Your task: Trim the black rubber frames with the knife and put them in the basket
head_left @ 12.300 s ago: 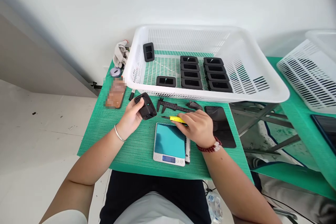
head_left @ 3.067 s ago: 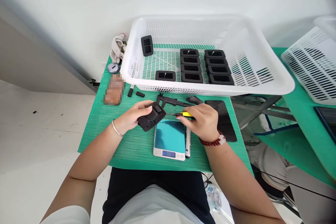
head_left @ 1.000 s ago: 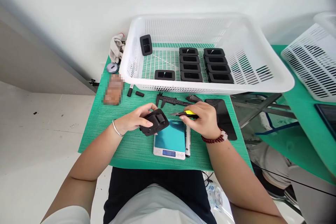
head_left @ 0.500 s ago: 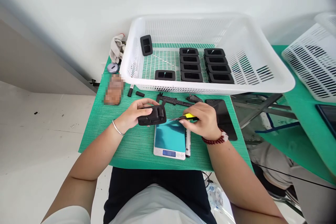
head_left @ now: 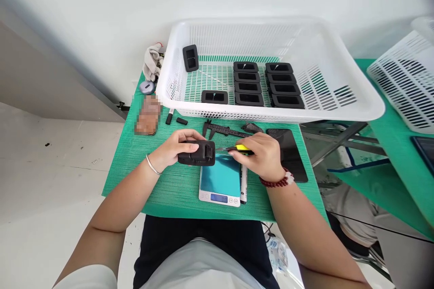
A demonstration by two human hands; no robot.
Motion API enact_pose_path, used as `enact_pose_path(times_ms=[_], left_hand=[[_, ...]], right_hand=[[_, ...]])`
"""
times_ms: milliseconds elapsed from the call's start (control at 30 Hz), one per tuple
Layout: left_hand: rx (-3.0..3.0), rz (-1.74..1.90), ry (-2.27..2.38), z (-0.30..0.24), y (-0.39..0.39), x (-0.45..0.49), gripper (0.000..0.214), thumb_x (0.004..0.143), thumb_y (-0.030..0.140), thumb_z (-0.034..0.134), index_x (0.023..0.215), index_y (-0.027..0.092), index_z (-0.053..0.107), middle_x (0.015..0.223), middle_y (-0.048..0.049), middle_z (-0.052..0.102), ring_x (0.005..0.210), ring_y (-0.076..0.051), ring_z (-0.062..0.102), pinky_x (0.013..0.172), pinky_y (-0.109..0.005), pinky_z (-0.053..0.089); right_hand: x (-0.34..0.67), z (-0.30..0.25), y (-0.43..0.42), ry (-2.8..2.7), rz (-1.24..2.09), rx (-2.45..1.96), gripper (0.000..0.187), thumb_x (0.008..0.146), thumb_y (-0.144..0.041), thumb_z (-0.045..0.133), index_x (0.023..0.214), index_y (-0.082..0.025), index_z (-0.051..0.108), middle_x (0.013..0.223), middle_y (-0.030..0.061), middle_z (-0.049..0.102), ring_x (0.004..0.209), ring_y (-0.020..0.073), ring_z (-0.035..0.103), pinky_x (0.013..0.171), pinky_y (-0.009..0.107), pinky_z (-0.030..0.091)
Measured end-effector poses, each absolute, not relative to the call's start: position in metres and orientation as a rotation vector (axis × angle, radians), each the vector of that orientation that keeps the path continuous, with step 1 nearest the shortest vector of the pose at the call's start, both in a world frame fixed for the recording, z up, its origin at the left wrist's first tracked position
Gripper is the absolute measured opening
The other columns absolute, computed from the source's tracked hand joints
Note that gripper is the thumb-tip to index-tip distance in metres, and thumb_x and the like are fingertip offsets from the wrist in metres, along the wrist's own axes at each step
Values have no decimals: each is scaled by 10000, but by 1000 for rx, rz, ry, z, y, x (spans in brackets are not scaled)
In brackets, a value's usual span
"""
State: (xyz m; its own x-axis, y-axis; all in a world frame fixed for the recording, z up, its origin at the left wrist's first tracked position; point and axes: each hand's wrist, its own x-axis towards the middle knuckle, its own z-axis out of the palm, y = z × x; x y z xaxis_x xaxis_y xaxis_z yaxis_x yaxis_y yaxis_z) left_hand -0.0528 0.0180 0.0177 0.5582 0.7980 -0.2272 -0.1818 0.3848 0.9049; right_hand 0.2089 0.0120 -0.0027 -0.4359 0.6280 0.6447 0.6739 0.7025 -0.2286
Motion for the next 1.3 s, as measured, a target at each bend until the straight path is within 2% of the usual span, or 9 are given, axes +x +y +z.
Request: enact_pose_path(times_ms=[133,300,500,700,867,1067,1300], left_hand=[[1002,648,732,18,17,-51,456,616,421,798,937,121,679,809,-73,695,690,-156,657,602,-236,510],[900,739,797,19,18,-51,449,593,422,808,905,129,669,773,-45,682,586,-131,624,516,-232,498],[991,668,668,20,17,-54,435,605,422,798,898,124,675,797,-65,691,662,-151,657,558,-218,505],[892,750,783,17,19,-52,435,575,420,809,869,133,666,749,-34,677,566,-129,621,490,-223,483],[917,712,725,18,19,-53,415,595,409,803,873,134,664,759,-31,666,566,-128,629,471,-213,486],[869,750,806,16,20,-52,442,574,420,808,873,134,650,737,-28,663,529,-126,614,427,-213,476],[944,698,762,19,19,-54,445,580,431,807,869,133,646,753,-34,664,555,-125,626,462,-210,485]], right_hand=[[209,0,12,-2115,-144,-1003,329,837,-463,623,657,-188,608,539,1,634,484,115,547,549,263,405],[206,1,8,-2220,-41,-896,385,854,-518,578,661,-185,600,547,9,633,511,126,576,582,272,426],[208,1,10,-2108,-188,-982,333,843,-455,624,670,-171,608,542,13,638,489,119,565,552,260,410],[206,2,8,-2197,-77,-868,379,850,-509,591,673,-174,594,542,7,622,502,124,567,573,271,419],[207,0,10,-2127,-201,-990,335,830,-459,639,652,-179,596,534,4,631,487,115,558,557,259,407],[206,1,8,-2230,-82,-904,423,858,-543,560,641,-181,590,515,1,611,479,113,545,565,270,414],[207,0,10,-2122,-178,-1016,341,843,-456,623,650,-177,590,522,3,617,473,112,539,545,261,398]])
